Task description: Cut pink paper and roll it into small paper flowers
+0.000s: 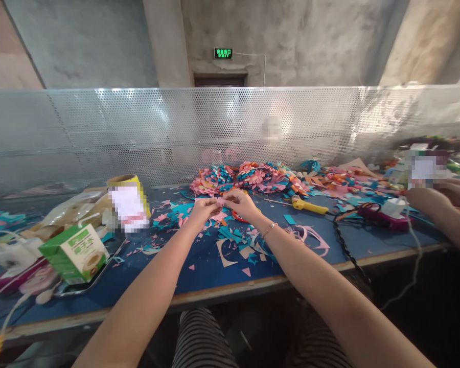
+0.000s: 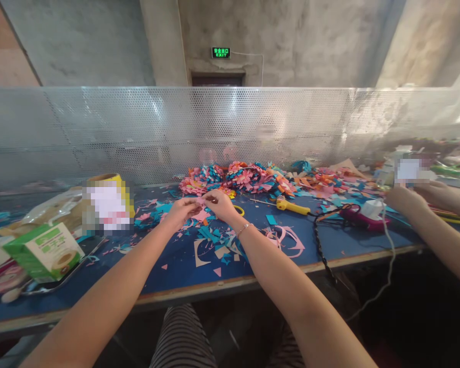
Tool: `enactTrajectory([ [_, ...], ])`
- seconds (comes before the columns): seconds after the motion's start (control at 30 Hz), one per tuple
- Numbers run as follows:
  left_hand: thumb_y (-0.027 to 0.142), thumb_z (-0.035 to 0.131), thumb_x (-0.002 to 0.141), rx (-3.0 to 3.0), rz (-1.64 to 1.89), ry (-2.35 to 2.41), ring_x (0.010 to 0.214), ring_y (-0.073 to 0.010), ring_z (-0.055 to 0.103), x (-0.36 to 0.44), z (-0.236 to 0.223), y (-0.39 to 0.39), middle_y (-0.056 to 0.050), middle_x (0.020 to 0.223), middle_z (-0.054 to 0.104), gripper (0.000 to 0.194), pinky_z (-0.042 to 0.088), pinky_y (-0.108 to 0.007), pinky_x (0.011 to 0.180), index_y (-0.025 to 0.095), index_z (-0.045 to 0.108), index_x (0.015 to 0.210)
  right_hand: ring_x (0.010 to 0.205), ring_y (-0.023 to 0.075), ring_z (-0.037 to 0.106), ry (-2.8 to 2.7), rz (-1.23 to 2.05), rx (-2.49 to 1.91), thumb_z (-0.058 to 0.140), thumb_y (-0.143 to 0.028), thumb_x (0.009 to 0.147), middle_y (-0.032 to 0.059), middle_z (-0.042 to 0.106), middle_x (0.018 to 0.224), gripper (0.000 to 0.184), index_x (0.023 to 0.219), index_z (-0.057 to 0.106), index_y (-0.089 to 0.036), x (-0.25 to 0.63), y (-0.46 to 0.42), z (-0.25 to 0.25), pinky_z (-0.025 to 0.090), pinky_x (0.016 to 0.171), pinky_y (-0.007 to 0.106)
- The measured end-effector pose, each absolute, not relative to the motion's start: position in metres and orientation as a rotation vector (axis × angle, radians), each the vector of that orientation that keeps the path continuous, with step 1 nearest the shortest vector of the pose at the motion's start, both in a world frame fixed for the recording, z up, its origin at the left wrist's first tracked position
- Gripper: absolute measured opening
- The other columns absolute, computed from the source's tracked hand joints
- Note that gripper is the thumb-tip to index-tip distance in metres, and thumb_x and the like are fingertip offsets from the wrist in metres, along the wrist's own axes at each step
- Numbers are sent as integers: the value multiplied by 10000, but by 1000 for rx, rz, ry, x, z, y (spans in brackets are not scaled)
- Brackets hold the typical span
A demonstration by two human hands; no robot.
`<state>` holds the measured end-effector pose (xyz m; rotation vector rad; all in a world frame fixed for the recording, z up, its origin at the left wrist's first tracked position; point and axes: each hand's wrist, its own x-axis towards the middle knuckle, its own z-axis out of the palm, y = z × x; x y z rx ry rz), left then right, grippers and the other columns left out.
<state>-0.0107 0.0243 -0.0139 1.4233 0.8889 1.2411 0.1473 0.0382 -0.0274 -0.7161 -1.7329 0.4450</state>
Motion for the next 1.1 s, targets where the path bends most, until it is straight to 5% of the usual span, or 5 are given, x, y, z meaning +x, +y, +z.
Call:
enactTrajectory([
  [0.27,304,655,584,1729,1235,926,585,-125,573,-11,-18,30,-15,623,620,189,467,-265,618,146,628,684,686,148,590,-1713,631,-784,594,-309,674,42,642,738,206,801,625,-151,145,42,-31,464,661,280],
  [1.1,263,669,533,1614,1289,963,593,-153,599,-11,-16,28,-26,569,620,162,464,-265,592,144,635,639,585,97,513,-1703,723,-731,586,-311,660,3,568,637,170,710,561,-151,136,31,-26,407,543,220],
])
